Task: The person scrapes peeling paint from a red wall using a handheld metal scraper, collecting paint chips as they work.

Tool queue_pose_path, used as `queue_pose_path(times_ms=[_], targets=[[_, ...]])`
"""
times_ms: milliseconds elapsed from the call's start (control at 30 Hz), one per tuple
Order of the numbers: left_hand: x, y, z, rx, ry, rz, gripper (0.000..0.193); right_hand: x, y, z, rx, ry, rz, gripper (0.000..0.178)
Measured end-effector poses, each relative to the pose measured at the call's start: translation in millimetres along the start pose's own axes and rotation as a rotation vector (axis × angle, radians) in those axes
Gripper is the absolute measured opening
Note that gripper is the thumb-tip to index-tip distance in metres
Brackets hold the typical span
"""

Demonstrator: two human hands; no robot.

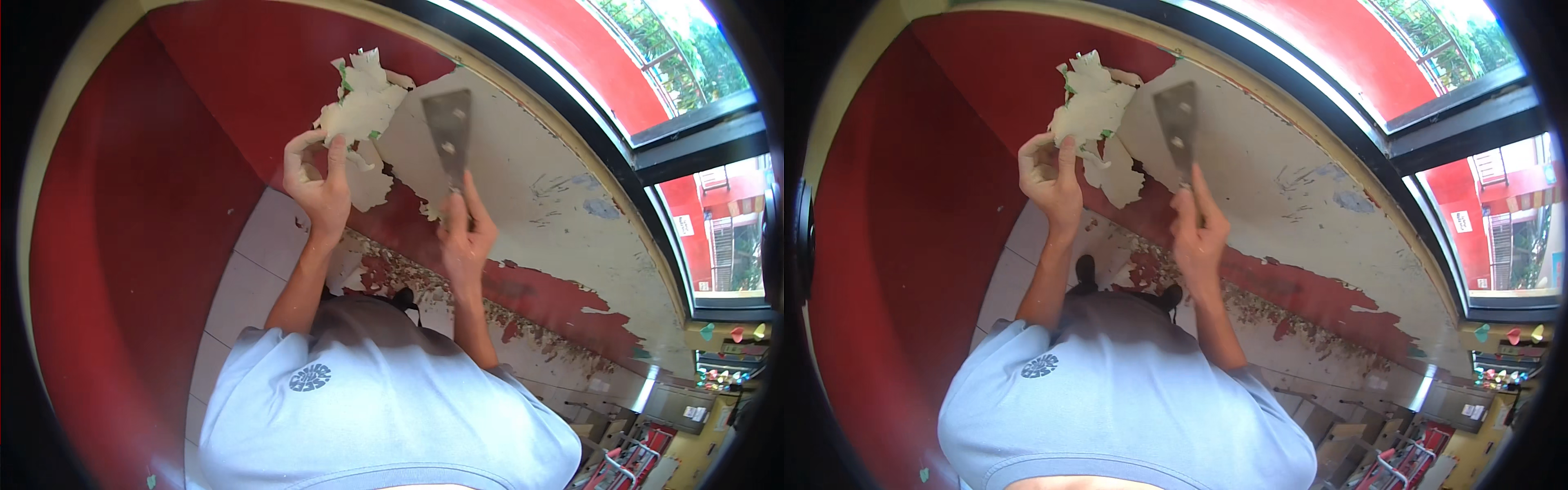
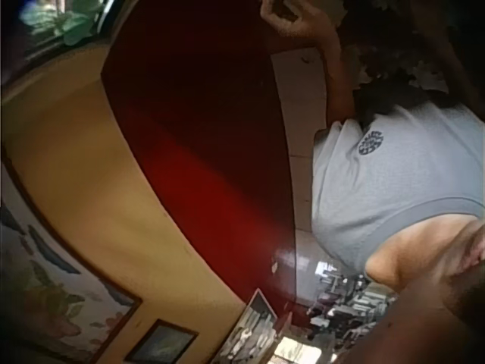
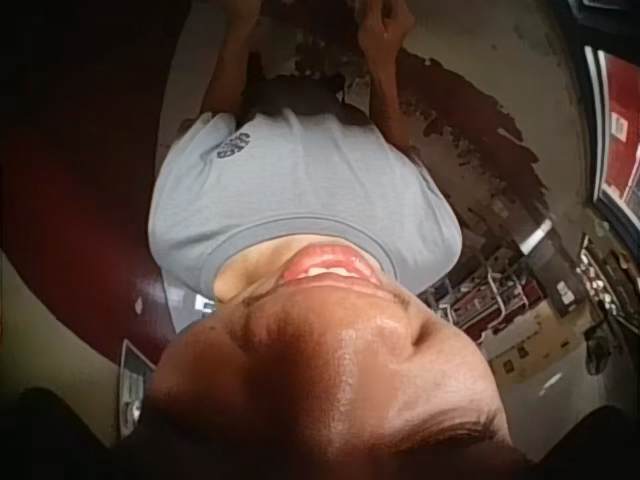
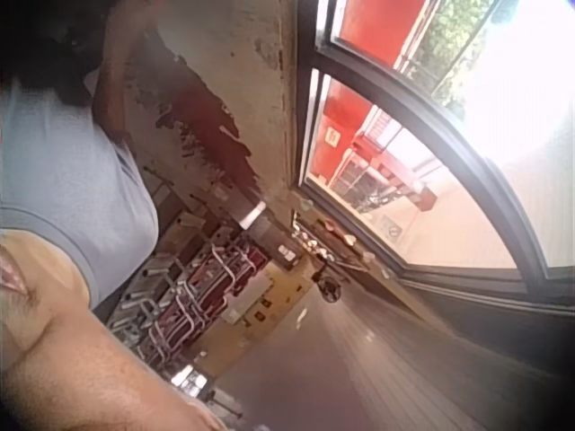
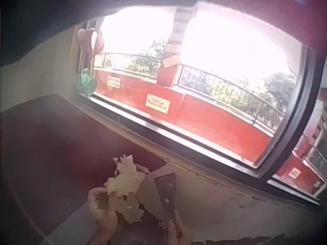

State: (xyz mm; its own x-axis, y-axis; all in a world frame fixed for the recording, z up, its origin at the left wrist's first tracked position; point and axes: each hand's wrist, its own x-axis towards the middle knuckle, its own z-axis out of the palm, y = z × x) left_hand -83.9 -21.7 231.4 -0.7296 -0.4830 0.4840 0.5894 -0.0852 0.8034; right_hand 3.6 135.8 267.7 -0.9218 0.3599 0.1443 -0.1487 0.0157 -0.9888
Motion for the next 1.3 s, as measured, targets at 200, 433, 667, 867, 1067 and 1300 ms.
queue_pose_path(times_ms=[200,433,667,867,1067,1300], targets=[[4.6,2.4,-2.1,0.023,-0.055,-0.108,0.018,17.2,-16.7,-8.9,-0.09,-0.009,-0.011,0.039],[5.2,-3.5,-3.5,0.05,-0.128,-0.102,0.024,26.2,-33.5,-15.4,-0.153,-0.023,-0.124,0.037],[-2.9,-2.3,-26.3,0.084,-0.207,-0.263,0.041,12.3,-40.3,-39.1,-0.187,-0.038,-0.114,0.038],[-15.7,8.2,-33.9,0.236,-0.256,-0.267,0.039,5.6,-44.4,-46.9,-0.141,-0.06,0.038,0.039],[-35.6,41.1,34.0,-0.141,-0.598,-0.488,0.031,9.5,-36.0,-35.9,-0.038,-0.065,-0.02,0.042],[-15.7,33.8,106.6,-0.563,-0.696,-0.858,0.037,18.7,-35.4,-17.6,-0.022,-0.066,-0.069,0.046]])
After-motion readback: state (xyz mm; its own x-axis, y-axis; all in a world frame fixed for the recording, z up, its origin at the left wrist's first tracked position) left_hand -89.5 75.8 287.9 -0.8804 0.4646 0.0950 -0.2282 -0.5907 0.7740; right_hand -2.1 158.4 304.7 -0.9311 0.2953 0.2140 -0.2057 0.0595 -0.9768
